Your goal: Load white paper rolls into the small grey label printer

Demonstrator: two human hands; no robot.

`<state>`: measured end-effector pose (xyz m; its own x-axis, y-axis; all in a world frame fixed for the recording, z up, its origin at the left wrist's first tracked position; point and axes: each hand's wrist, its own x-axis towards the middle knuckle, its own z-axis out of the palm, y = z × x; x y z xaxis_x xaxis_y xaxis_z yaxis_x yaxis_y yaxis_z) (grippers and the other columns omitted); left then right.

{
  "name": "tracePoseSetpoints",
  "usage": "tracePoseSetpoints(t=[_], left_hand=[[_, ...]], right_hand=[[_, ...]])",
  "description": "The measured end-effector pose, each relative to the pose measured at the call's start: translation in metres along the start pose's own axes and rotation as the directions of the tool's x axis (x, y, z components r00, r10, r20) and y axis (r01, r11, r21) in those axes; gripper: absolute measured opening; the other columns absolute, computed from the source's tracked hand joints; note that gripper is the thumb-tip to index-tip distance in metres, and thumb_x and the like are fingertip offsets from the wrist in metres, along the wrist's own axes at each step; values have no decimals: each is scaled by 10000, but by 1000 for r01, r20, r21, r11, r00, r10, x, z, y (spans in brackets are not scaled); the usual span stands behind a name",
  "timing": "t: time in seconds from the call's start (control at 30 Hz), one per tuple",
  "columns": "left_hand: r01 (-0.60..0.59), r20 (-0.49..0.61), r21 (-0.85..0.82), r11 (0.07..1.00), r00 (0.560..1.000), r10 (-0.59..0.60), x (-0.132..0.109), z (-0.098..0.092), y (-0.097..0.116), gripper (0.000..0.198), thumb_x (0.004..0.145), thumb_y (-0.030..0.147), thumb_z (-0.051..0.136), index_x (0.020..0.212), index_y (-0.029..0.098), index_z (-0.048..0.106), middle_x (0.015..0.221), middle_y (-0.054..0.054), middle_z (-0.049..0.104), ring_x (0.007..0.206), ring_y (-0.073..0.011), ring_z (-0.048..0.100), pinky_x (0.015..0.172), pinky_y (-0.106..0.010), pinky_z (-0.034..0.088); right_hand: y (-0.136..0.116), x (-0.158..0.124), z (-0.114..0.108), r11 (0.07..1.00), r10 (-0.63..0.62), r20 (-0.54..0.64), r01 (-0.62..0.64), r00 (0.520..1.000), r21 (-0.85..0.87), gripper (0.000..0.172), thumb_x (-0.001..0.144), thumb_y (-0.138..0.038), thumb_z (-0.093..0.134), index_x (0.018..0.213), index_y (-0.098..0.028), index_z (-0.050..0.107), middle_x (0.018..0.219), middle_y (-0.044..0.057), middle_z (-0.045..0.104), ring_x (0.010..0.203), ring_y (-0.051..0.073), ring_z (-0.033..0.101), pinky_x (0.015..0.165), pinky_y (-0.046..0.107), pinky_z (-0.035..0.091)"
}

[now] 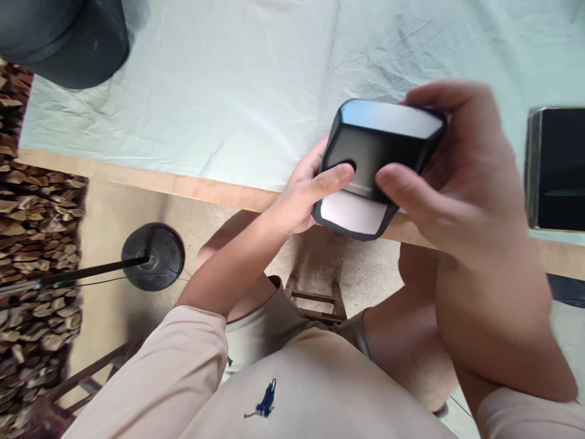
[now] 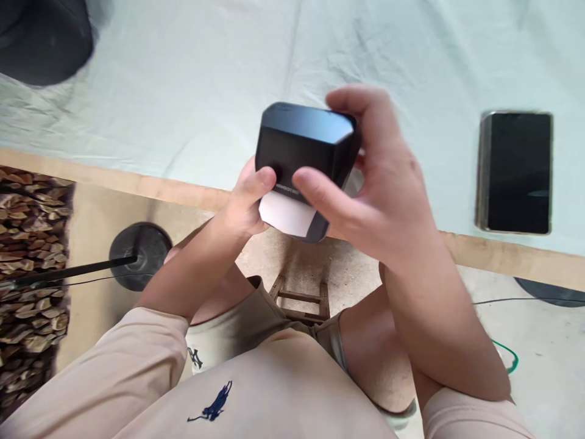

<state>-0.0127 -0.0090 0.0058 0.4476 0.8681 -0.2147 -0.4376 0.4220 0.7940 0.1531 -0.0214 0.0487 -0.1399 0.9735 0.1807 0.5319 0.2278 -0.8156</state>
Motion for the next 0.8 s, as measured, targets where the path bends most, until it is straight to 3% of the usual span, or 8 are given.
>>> tracePoseSetpoints(t=[0.07, 0.17, 0.23, 0.33, 0.43, 0.57, 0.7, 0.8], left_hand=[[-14, 25, -4, 1000, 1000, 15, -1, -2, 0, 285, 830, 376, 578, 1063, 214, 598, 1043, -6, 686, 1082, -208, 661, 706, -217, 556], [-33, 24, -55, 998, 999, 34, 0, -3, 0, 254, 830, 352, 593, 1034, 202, 615, 975, -5, 695, 1030, -198, 682, 645, -188, 531], [-11, 57, -117, 993, 998, 18, 3, -3, 1, 276, 853, 384, 553, 1041, 194, 620, 951, -19, 701, 1072, -212, 672, 701, -215, 558], [52, 106, -218, 975, 994, -30, 9, -5, 0, 387, 909, 461, 401, 1030, 174, 630, 945, -46, 717, 1215, -234, 600, 932, -314, 562], [47, 7, -240, 970, 999, -47, 15, -7, -3, 381, 910, 465, 396, 939, 180, 647, 901, -33, 732, 1291, -230, 537, 1067, -334, 497], [-5, -115, -212, 977, 993, -20, 16, -7, -6, 287, 901, 408, 453, 897, 183, 631, 909, -12, 725, 1323, -219, 505, 1089, -319, 481], [-43, -149, -157, 987, 989, 20, 15, -5, -4, 234, 911, 289, 425, 821, 197, 621, 826, 12, 703, 1286, -198, 538, 1051, -322, 518], [31, -119, -210, 977, 991, -57, 15, -3, -2, 275, 902, 389, 438, 815, 215, 632, 785, 5, 700, 1280, -213, 539, 1031, -329, 531]], right_hand=[[-2, -1, 0, 998, 35, 61, -31, 998, -52, 635, 704, -448, 667, 1257, -257, 419, 1163, 38, 538, 937, 122, 558, 692, 254, 489], [-6, -1, 1, 993, 53, 43, -48, 998, -104, 598, 723, -434, 661, 1242, -255, 425, 1177, 42, 527, 912, 110, 559, 631, 231, 468], [-7, 0, 1, 988, 58, 29, -53, 998, -146, 556, 760, -427, 622, 1247, -253, 419, 1181, 46, 534, 923, 121, 575, 695, 264, 497], [-6, 0, -1, 978, -1, -11, -1, 1000, -207, 520, 783, -408, 589, 1255, -265, 422, 1259, 44, 515, 1122, 180, 557, 921, 345, 508], [-3, 0, -4, 980, -83, 21, 85, 996, -179, 582, 759, -402, 616, 1290, -293, 405, 1352, 28, 456, 1253, 199, 487, 1047, 365, 465], [1, -1, -6, 985, -58, 94, 72, 994, -155, 701, 714, -382, 663, 1341, -288, 365, 1368, 35, 442, 1188, 186, 521, 1023, 364, 487], [0, -1, -8, 980, -66, 75, 79, 995, -185, 686, 737, -365, 636, 1355, -279, 350, 1339, 32, 462, 1164, 160, 532, 1004, 347, 507], [-6, -1, -7, 945, -140, -43, 120, 989, -305, 608, 736, -399, 642, 1281, -227, 436, 1265, 58, 504, 1168, 188, 537, 937, 347, 523]])
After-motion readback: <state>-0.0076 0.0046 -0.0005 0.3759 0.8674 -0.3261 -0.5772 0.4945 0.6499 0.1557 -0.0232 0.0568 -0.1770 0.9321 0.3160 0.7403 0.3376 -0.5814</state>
